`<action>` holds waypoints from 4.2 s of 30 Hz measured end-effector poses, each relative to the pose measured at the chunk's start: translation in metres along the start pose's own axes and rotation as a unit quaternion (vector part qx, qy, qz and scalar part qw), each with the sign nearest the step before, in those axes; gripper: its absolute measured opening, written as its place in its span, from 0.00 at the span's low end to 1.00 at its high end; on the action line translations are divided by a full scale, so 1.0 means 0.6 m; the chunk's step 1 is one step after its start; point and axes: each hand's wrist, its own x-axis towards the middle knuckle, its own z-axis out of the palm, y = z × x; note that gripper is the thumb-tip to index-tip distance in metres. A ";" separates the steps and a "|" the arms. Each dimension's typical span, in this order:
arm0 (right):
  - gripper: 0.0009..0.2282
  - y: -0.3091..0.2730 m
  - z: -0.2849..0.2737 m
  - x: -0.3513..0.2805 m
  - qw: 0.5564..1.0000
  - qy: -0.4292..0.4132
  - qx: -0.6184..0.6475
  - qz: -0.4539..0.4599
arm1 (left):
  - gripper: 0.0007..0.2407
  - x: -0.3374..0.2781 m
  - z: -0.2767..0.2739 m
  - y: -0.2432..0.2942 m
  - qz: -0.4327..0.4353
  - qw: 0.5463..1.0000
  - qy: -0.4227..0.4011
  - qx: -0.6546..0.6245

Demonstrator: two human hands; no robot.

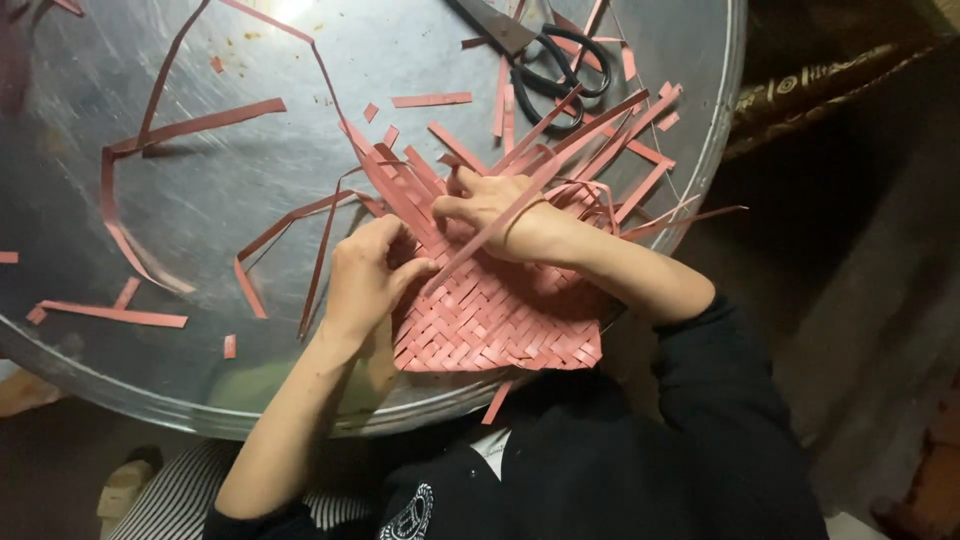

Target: The person is manually weaving pink plastic strips into a mat or bag on a metal table.

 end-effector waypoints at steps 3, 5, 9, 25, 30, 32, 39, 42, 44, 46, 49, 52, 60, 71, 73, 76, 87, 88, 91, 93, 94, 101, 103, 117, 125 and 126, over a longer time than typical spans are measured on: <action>0.13 0.002 -0.002 -0.010 0.995 0.061 0.049 -0.055 | 0.14 -0.001 -0.007 0.021 -0.024 0.999 -0.009 0.040; 0.13 0.007 0.009 -0.001 0.990 0.097 0.055 -0.083 | 0.10 0.004 -0.017 0.035 -0.061 0.996 -0.018 0.058; 0.13 0.011 0.012 -0.002 0.990 0.096 0.031 -0.100 | 0.09 0.013 -0.003 0.043 -0.090 0.993 0.003 0.080; 0.05 0.035 -0.019 -0.003 0.909 0.180 0.358 -0.112 | 0.14 0.050 0.013 0.062 -0.133 0.980 -0.015 -0.147; 0.05 0.027 -0.039 -0.007 0.891 0.211 0.389 -0.104 | 0.17 0.050 0.017 0.034 -0.179 0.946 -0.041 -0.269; 0.06 0.023 -0.046 -0.009 0.891 0.209 0.387 -0.113 | 0.17 0.047 0.012 0.042 -0.183 0.947 -0.034 -0.262; 0.05 0.024 -0.021 0.005 0.866 0.226 0.435 -0.101 | 0.17 0.046 0.008 0.044 -0.171 0.954 -0.022 -0.246; 0.05 0.027 -0.039 0.000 0.858 0.246 0.442 -0.085 | 0.15 0.052 0.001 0.059 -0.193 0.951 -0.017 -0.242; 0.05 0.031 -0.041 -0.003 0.843 0.257 0.468 -0.063 | 0.17 0.049 0.006 0.053 -0.195 0.946 -0.024 -0.257; 0.04 0.033 -0.041 -0.003 0.838 0.259 0.477 -0.057 | 0.17 0.052 0.007 0.054 -0.166 0.959 -0.022 -0.230; 0.04 0.032 -0.043 -0.004 0.834 0.258 0.485 -0.047 | 0.17 0.052 0.008 0.058 -0.102 0.984 -0.018 -0.145; 0.06 0.029 -0.056 -0.008 0.844 0.249 0.473 -0.037 | 0.19 0.048 0.013 0.073 -0.055 0.997 -0.016 -0.055; 0.05 0.036 -0.046 -0.007 0.886 0.197 0.420 -0.016 | 0.22 0.069 -0.006 0.101 -0.021 0.997 -0.036 -0.060; 0.06 0.062 -0.040 -0.016 0.919 0.082 0.384 -0.041 | 0.17 0.068 0.043 0.049 -0.022 0.995 -0.075 -0.063; 0.05 0.080 -0.015 -0.007 0.923 0.076 0.374 -0.054 | 0.15 0.071 0.036 0.067 -0.028 0.995 -0.068 -0.071; 0.04 0.089 0.000 -0.006 0.921 0.069 0.378 -0.070 | 0.12 0.074 0.035 0.067 -0.024 0.996 -0.056 -0.071; 0.05 0.075 -0.026 -0.020 0.911 0.061 0.407 -0.039 | 0.05 0.082 0.063 0.054 -0.051 0.993 0.000 -0.105; 0.03 0.071 -0.042 -0.026 0.907 0.050 0.414 -0.052 | 0.05 0.083 0.059 0.059 -0.059 0.994 0.002 -0.096; 0.04 0.078 -0.039 -0.028 0.914 0.032 0.401 -0.060 | 0.04 0.082 0.044 0.076 -0.087 0.990 -0.001 -0.110; 0.05 0.086 -0.026 -0.025 0.924 0.023 0.379 -0.055 | 0.04 0.082 0.035 0.081 -0.108 0.985 -0.004 -0.135; 0.08 0.089 -0.022 -0.024 0.923 0.012 0.381 -0.051 | 0.04 0.083 0.030 0.080 -0.102 0.983 -0.022 -0.152; 0.13 0.048 -0.085 -0.019 0.950 -0.036 0.294 0.099 | 0.07 0.079 0.026 0.091 -0.096 0.974 -0.037 -0.204; 0.12 0.050 -0.074 -0.018 0.933 -0.037 0.341 0.110 | 0.10 0.080 0.030 0.080 -0.090 0.973 -0.044 -0.210; 0.07 0.059 0.005 0.005 0.968 0.116 0.209 0.075 | 0.12 0.078 0.022 0.035 -0.001 0.953 -0.030 -0.300; 0.09 0.045 -0.050 -0.006 0.954 0.030 0.291 0.064 | 0.08 0.073 0.039 0.000 -0.158 0.885 -0.026 -0.437; 0.09 0.046 -0.046 -0.008 0.954 0.030 0.291 0.064 | 0.08 0.075 0.031 0.010 -0.158 0.885 -0.027 -0.437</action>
